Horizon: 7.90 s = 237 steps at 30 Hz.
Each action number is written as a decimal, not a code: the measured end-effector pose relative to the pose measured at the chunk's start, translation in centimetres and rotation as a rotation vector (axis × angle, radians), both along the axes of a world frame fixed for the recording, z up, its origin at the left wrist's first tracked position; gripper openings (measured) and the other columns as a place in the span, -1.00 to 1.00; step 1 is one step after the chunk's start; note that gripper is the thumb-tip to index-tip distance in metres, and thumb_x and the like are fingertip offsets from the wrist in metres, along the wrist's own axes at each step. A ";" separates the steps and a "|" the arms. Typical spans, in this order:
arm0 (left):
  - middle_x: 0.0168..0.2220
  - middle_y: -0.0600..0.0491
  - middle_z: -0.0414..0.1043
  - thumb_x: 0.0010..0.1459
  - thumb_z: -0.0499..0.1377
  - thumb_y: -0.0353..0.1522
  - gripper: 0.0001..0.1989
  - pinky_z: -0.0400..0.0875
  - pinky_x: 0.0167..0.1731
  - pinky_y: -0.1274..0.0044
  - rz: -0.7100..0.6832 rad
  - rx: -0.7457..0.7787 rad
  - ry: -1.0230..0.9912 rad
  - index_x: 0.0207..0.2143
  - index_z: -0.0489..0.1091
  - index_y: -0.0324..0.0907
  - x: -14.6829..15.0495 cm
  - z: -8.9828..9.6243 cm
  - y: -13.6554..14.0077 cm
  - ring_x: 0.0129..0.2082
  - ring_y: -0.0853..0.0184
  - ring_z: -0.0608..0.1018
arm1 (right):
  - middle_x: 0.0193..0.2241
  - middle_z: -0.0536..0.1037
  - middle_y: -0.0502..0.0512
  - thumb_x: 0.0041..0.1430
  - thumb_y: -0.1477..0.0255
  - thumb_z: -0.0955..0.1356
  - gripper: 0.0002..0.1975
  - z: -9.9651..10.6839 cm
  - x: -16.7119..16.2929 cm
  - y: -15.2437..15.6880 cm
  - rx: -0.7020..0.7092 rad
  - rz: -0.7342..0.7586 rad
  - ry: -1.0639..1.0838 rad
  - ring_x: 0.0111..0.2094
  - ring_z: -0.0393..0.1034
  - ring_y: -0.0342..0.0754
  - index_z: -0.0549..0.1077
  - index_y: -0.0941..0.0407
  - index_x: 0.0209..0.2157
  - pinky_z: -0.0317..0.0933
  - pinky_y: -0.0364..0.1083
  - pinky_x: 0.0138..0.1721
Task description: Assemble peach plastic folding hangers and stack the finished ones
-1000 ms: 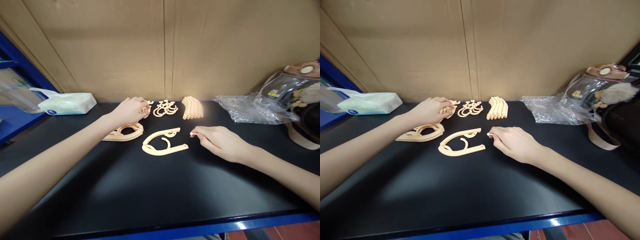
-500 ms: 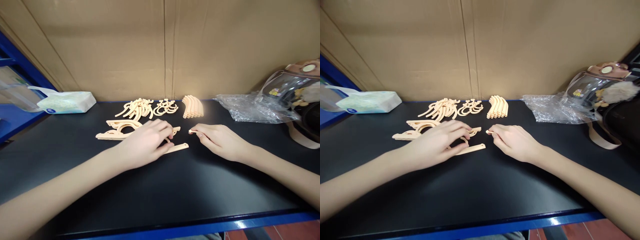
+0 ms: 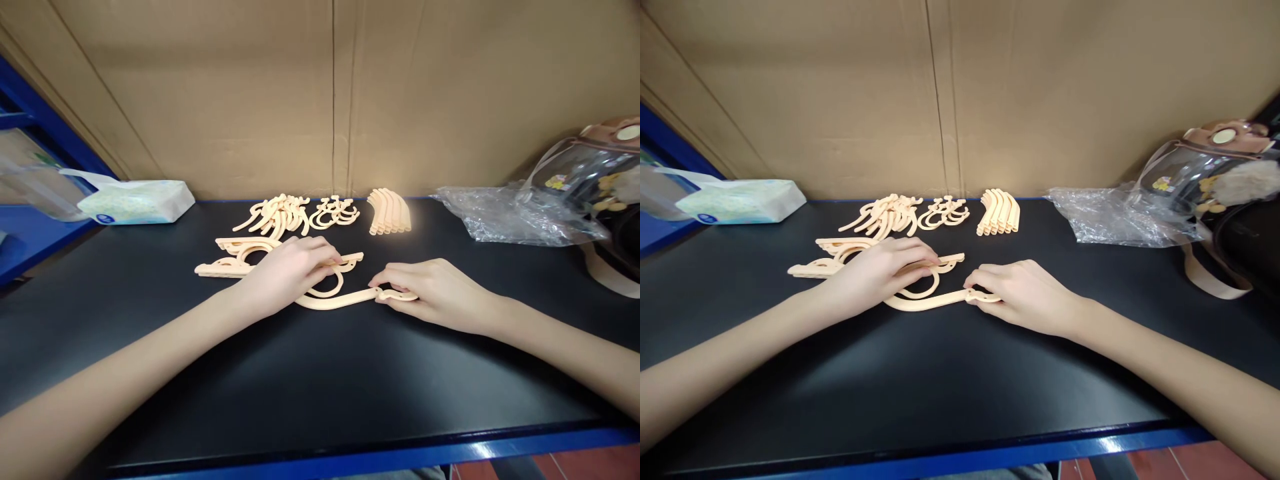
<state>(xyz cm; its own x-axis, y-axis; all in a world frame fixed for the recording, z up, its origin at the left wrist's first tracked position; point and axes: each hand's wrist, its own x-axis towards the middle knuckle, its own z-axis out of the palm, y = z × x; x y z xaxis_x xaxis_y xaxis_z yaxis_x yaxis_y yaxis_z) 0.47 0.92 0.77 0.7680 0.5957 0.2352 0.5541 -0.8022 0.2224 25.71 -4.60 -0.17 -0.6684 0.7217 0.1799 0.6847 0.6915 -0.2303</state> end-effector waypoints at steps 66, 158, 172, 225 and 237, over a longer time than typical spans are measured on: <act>0.07 -0.09 0.34 0.32 0.01 -0.29 -0.85 0.24 0.09 0.32 -0.110 -0.146 -0.040 -0.31 0.21 -0.15 1.0 -0.6 -3.1 0.18 0.20 0.29 | -0.33 0.56 0.07 0.36 0.38 0.09 -0.71 0.8 0.4 0.6 -0.029 -0.134 -0.029 -0.37 0.46 -0.05 0.40 0.08 -0.20 0.22 -0.10 -0.34; 0.11 -0.03 0.25 0.36 -0.03 -0.29 -0.79 0.18 0.12 0.34 -0.171 -0.108 -0.055 -0.29 0.32 -0.17 0.5 -1.3 -2.5 0.14 0.22 0.27 | -0.57 0.16 -0.13 0.28 0.20 0.27 -0.72 0.6 -0.2 0.1 -0.356 -0.088 0.319 -0.53 0.02 -0.19 0.41 0.10 -0.37 -0.08 -0.15 -0.49; 0.11 -0.03 0.26 0.36 -0.05 -0.31 -0.79 0.18 0.12 0.35 -0.194 -0.100 -0.045 -0.21 0.36 -0.16 0.5 -1.3 -2.6 0.10 0.23 0.30 | -0.46 0.33 -0.06 0.33 0.21 0.22 -0.70 0.5 0.1 0.0 -0.151 -0.040 0.180 -0.49 0.19 -0.21 0.48 0.08 -0.19 0.01 -0.17 -0.42; 0.12 -0.04 0.25 0.36 -0.05 -0.31 -0.78 0.20 0.12 0.33 -0.202 -0.112 -0.017 -0.25 0.36 -0.17 0.5 -1.4 -2.5 0.10 0.21 0.30 | -0.57 0.36 -0.05 0.30 0.30 0.22 -0.69 -0.1 -0.2 -0.5 0.178 -0.048 0.056 -0.61 0.14 -0.24 0.57 0.08 -0.25 -0.07 -0.17 -0.56; 0.11 -0.04 0.27 0.35 -0.04 -0.31 -0.78 0.19 0.13 0.31 -0.211 -0.121 -0.030 -0.26 0.36 -0.16 0.6 -1.4 -2.4 0.09 0.21 0.32 | -0.60 0.33 -0.06 0.28 0.33 0.22 -0.71 -0.3 -0.4 -0.6 0.123 -0.041 0.058 -0.63 0.11 -0.24 0.56 0.09 -0.29 -0.09 -0.16 -0.57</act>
